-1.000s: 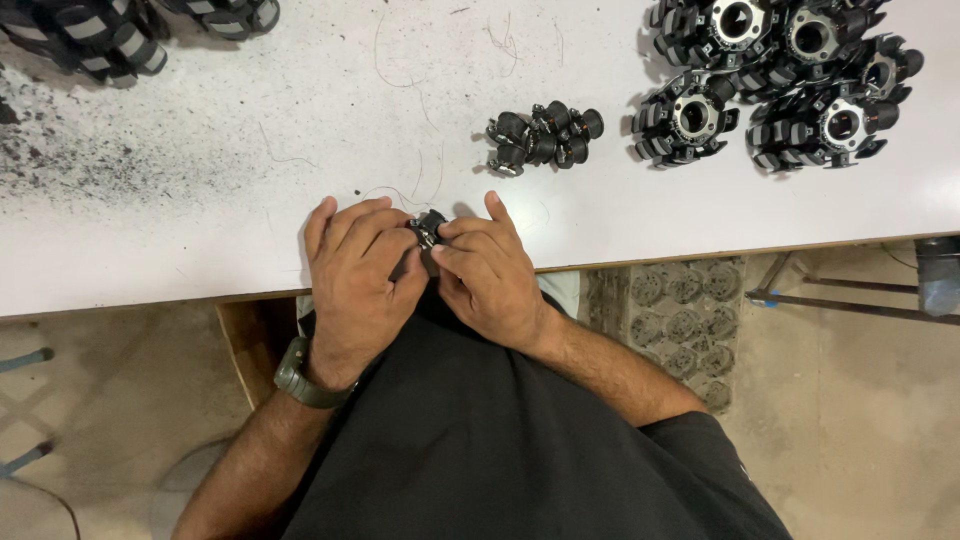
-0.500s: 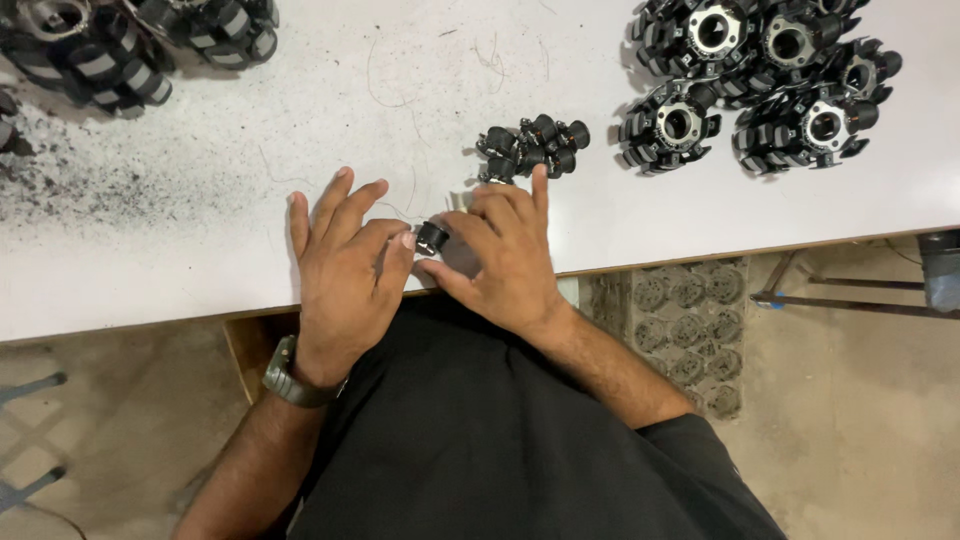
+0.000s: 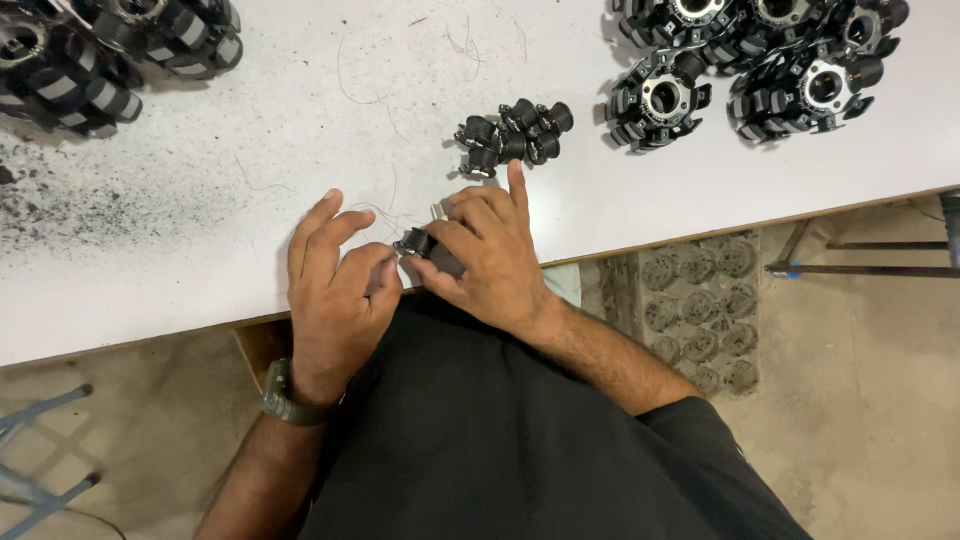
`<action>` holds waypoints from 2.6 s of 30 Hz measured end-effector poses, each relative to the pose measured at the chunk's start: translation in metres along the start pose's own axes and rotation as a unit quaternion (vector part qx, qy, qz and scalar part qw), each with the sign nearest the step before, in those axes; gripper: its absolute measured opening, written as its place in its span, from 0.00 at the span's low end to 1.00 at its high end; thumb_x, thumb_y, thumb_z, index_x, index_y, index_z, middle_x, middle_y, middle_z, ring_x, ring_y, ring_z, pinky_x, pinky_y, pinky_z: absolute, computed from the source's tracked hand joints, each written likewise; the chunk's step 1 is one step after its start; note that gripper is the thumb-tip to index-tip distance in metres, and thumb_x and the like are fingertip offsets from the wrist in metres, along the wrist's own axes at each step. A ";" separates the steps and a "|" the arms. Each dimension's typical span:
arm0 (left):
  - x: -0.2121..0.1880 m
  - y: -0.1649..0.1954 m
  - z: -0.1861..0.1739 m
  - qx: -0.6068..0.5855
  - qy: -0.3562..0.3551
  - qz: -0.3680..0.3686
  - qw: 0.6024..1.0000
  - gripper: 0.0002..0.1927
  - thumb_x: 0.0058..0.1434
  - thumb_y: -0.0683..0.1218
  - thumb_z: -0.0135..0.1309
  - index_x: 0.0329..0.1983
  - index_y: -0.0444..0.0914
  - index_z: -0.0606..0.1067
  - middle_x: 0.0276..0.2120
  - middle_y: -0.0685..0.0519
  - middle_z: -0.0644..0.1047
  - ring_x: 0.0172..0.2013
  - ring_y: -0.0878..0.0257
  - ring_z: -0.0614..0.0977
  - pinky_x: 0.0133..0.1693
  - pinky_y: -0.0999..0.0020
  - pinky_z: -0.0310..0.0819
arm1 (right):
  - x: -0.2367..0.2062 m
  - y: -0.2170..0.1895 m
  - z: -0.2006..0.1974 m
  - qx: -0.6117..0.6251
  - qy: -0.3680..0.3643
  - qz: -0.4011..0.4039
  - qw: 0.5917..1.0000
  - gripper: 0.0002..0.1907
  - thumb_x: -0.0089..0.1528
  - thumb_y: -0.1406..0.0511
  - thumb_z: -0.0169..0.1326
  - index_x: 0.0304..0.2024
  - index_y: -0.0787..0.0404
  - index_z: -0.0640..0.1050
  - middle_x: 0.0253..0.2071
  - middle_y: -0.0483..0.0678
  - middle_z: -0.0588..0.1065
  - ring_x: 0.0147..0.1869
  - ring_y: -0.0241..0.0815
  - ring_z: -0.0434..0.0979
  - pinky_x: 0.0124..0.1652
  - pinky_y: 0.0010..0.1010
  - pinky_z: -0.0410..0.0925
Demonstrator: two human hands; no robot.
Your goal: The person uses a small rectangular tool to scrape and wipe the surfaces of black mechanical parts on a white table. They handle several parts one at a time, rotating them to reach different areas, then place them back on the table.
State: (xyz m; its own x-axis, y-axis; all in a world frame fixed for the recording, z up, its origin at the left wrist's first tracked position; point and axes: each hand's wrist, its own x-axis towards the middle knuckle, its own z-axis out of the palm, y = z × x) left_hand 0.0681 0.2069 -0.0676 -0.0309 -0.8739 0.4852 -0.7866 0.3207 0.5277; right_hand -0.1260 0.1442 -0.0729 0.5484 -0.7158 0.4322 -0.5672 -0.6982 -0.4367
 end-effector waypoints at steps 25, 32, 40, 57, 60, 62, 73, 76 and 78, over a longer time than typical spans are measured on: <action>0.014 0.005 -0.015 -0.168 -0.078 -0.132 0.974 0.05 0.60 0.36 0.60 0.35 0.34 0.75 0.27 0.53 0.77 0.24 0.68 0.77 0.23 0.72 0.70 | 0.002 -0.004 -0.009 0.015 -0.049 -0.008 0.999 0.20 0.56 0.59 0.71 0.46 0.60 0.80 0.46 0.50 0.71 0.61 0.52 0.68 0.74 0.68 0.41; 0.014 0.006 -0.010 -0.157 -0.084 -0.165 0.970 0.07 0.59 0.36 0.60 0.33 0.34 0.72 0.25 0.51 0.77 0.22 0.61 0.76 0.24 0.66 0.70 | 0.000 -0.005 -0.007 0.012 -0.040 0.003 0.999 0.19 0.56 0.60 0.71 0.47 0.58 0.81 0.43 0.49 0.70 0.60 0.51 0.69 0.74 0.67 0.41; 0.006 0.004 -0.006 -0.207 -0.057 -0.146 0.966 0.06 0.58 0.36 0.59 0.34 0.34 0.72 0.28 0.50 0.78 0.28 0.60 0.79 0.29 0.65 0.74 | -0.027 -0.013 0.005 0.157 0.050 -0.054 0.985 0.17 0.59 0.75 0.63 0.48 0.63 0.75 0.41 0.47 0.75 0.57 0.48 0.78 0.77 0.59 0.45; 0.000 -0.002 -0.001 -0.212 -0.073 -0.168 0.960 0.05 0.58 0.36 0.58 0.35 0.34 0.73 0.28 0.51 0.79 0.27 0.64 0.79 0.28 0.68 0.74 | -0.026 -0.015 0.014 0.123 0.048 -0.061 0.989 0.17 0.56 0.77 0.64 0.45 0.62 0.76 0.39 0.49 0.76 0.54 0.47 0.79 0.75 0.58 0.51; 0.000 -0.002 -0.001 -0.209 -0.068 -0.163 0.962 0.06 0.58 0.36 0.59 0.35 0.34 0.73 0.28 0.51 0.79 0.27 0.63 0.79 0.28 0.67 0.74 | -0.026 -0.016 0.014 0.131 0.051 -0.051 0.989 0.16 0.57 0.77 0.64 0.45 0.63 0.75 0.40 0.49 0.76 0.55 0.47 0.79 0.76 0.58 0.51; 0.000 -0.002 -0.001 -0.215 -0.091 -0.191 0.953 0.05 0.58 0.36 0.59 0.35 0.34 0.73 0.27 0.51 0.79 0.26 0.65 0.79 0.27 0.68 0.74 | -0.025 -0.017 0.013 0.140 0.056 -0.047 0.987 0.16 0.57 0.77 0.64 0.45 0.63 0.75 0.41 0.48 0.76 0.55 0.46 0.80 0.76 0.58 0.52; 0.021 0.012 -0.004 -0.294 -0.128 -0.135 0.937 0.08 0.61 0.39 0.59 0.44 0.37 0.75 0.44 0.48 0.79 0.35 0.62 0.83 0.33 0.70 0.79 | -0.028 0.005 -0.004 0.085 0.068 -0.027 0.994 0.15 0.59 0.76 0.61 0.47 0.62 0.74 0.43 0.52 0.77 0.56 0.48 0.79 0.76 0.59 0.51; 0.044 0.020 -0.004 -0.188 -0.104 -0.027 0.976 0.20 0.63 0.46 0.63 0.56 0.39 0.73 0.57 0.46 0.75 0.52 0.54 0.80 0.48 0.60 0.79 | -0.029 0.046 -0.024 0.037 0.188 0.039 0.981 0.13 0.66 0.74 0.56 0.51 0.61 0.70 0.47 0.51 0.75 0.59 0.45 0.78 0.79 0.58 0.50; 0.062 0.028 0.002 -0.092 -0.103 0.047 0.989 0.29 0.62 0.51 0.65 0.63 0.40 0.70 0.62 0.42 0.70 0.61 0.46 0.74 0.56 0.49 0.74 | -0.037 0.068 -0.034 0.119 0.292 0.072 0.946 0.14 0.71 0.72 0.55 0.57 0.61 0.68 0.51 0.47 0.73 0.53 0.33 0.76 0.80 0.49 0.53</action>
State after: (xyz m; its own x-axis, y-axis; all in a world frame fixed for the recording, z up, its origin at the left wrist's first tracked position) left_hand 0.0431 0.1616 -0.0241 -0.2375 -0.8871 0.3958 -0.6497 0.4480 0.6142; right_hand -0.2057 0.1231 -0.0923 0.0045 -0.7267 0.6869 -0.4179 -0.6254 -0.6590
